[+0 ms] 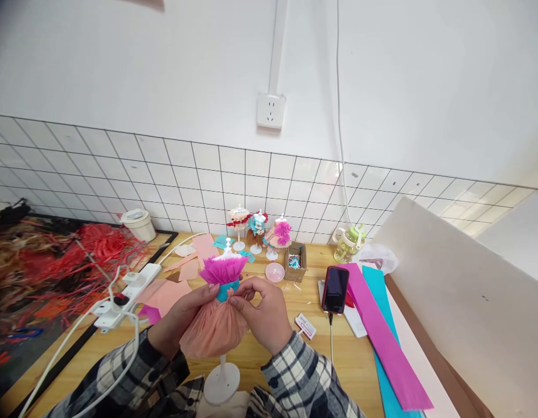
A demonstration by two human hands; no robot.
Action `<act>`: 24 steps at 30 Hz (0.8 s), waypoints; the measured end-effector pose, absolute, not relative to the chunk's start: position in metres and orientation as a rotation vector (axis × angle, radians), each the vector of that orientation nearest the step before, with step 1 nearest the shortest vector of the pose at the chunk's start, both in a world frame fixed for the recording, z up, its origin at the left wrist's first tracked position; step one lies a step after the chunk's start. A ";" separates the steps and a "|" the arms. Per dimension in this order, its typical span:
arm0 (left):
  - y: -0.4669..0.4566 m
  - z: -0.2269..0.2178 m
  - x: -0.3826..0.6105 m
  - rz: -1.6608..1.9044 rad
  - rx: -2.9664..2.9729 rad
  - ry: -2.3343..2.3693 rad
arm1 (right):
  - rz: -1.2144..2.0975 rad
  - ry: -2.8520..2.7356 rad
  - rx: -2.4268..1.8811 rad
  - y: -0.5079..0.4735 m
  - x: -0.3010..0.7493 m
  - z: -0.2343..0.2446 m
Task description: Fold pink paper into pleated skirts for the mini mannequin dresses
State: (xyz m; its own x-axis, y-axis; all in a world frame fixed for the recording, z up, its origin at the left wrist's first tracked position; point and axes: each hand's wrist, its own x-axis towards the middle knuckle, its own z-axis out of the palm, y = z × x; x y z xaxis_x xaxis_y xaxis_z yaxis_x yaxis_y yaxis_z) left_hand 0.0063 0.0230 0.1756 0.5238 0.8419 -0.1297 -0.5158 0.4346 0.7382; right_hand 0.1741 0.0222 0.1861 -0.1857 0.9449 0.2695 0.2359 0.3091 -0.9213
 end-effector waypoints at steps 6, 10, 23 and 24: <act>0.019 0.182 0.008 0.872 0.697 0.494 | 0.910 -1.644 -1.104 0.023 0.175 0.185; 0.019 0.180 0.010 0.836 0.717 0.493 | 0.901 -1.664 -1.087 0.023 0.176 0.184; 0.023 0.170 0.008 0.831 0.744 0.596 | 0.686 -1.576 -1.144 0.019 0.186 0.163; 0.023 0.169 0.006 0.837 0.751 0.601 | 0.598 -1.564 -1.147 0.015 0.187 0.163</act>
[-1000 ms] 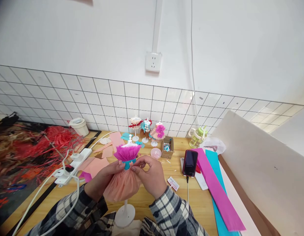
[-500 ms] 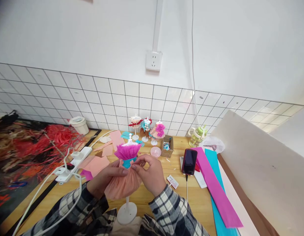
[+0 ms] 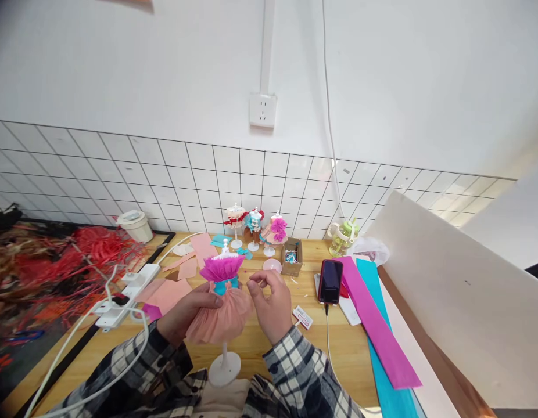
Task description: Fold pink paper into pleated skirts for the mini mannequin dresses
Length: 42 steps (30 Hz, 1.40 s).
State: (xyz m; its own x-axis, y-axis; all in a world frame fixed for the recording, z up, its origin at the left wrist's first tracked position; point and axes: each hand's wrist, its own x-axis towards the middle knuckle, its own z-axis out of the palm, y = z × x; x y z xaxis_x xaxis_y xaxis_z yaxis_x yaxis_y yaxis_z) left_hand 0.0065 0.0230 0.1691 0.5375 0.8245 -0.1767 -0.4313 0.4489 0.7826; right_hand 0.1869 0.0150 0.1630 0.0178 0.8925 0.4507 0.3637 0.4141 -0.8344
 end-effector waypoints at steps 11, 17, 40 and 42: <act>0.023 0.159 -0.002 0.992 0.887 0.653 | 0.939 -1.464 -1.116 0.010 0.176 0.150; 0.020 0.163 0.001 1.018 0.737 0.504 | 1.535 -1.231 -0.970 0.015 0.176 0.140; 0.024 0.164 -0.019 0.937 1.056 0.634 | 0.878 -1.965 -1.004 -0.007 0.175 0.111; 0.031 0.168 -0.031 1.015 1.245 0.720 | 0.790 -1.888 -1.139 -0.005 0.178 0.106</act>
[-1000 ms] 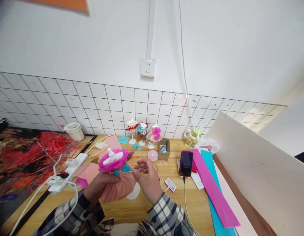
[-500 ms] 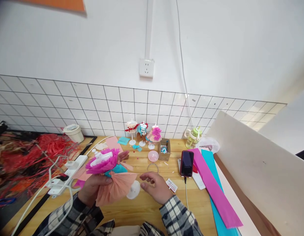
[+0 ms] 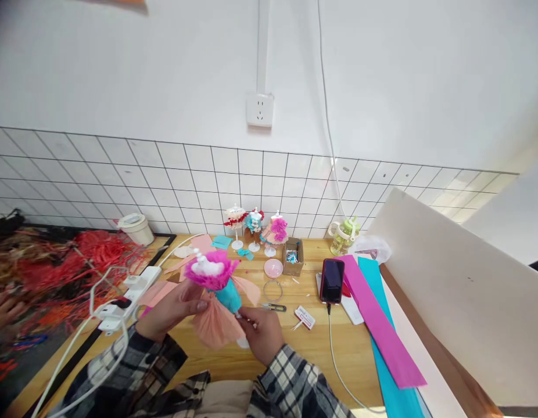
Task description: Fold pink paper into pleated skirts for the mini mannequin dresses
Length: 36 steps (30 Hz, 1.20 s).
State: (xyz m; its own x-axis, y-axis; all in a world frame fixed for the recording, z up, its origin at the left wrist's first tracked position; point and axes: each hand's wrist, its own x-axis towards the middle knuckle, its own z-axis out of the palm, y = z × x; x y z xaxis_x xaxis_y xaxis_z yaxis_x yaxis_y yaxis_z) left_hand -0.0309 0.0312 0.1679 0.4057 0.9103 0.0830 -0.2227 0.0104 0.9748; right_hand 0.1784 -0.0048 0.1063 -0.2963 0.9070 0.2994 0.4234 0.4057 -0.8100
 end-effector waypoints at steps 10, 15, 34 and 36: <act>0.038 0.172 -0.021 1.091 1.348 0.950 | 0.597 -1.835 -1.370 -0.004 0.181 0.090; 0.038 0.173 -0.018 1.090 1.366 1.000 | 0.554 -1.859 -1.398 -0.012 0.180 0.089; 0.025 0.154 -0.004 1.303 1.044 0.883 | 0.890 -1.760 -1.297 -0.025 0.154 0.094; 0.024 0.152 0.001 1.315 0.993 0.844 | 0.868 -1.768 -1.289 -0.027 0.152 0.096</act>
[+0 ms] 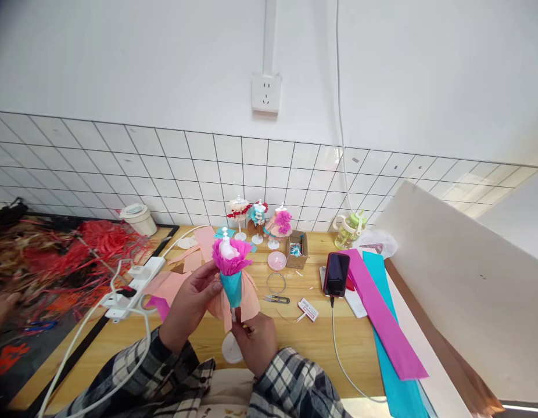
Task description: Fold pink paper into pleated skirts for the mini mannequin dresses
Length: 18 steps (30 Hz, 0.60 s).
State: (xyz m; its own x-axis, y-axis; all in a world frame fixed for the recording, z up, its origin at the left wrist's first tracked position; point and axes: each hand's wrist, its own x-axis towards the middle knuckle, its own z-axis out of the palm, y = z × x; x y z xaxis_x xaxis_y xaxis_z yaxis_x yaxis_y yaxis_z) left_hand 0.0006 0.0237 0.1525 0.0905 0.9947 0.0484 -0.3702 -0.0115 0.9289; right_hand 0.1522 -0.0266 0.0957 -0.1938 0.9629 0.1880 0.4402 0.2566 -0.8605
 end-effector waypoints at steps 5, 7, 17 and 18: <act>0.019 0.157 0.006 1.358 1.049 0.842 | 0.887 -1.707 -1.287 -0.025 0.151 0.099; 0.018 0.160 0.003 1.451 1.173 1.006 | 0.921 -1.624 -1.311 -0.020 0.152 0.097; 0.019 0.154 0.010 1.325 1.161 1.159 | 0.938 -1.552 -1.298 -0.013 0.151 0.096; 0.018 0.156 0.012 1.311 1.132 1.126 | 0.943 -1.565 -1.290 -0.014 0.150 0.097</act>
State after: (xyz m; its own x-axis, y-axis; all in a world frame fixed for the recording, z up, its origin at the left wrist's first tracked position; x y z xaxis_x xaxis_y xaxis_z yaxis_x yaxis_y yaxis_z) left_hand 0.0120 0.0182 0.1558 -0.0325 0.9989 0.0333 -0.1176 -0.0369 0.9924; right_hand 0.1502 -0.0138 0.0968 -0.0798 0.9844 0.1569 0.3216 0.1744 -0.9307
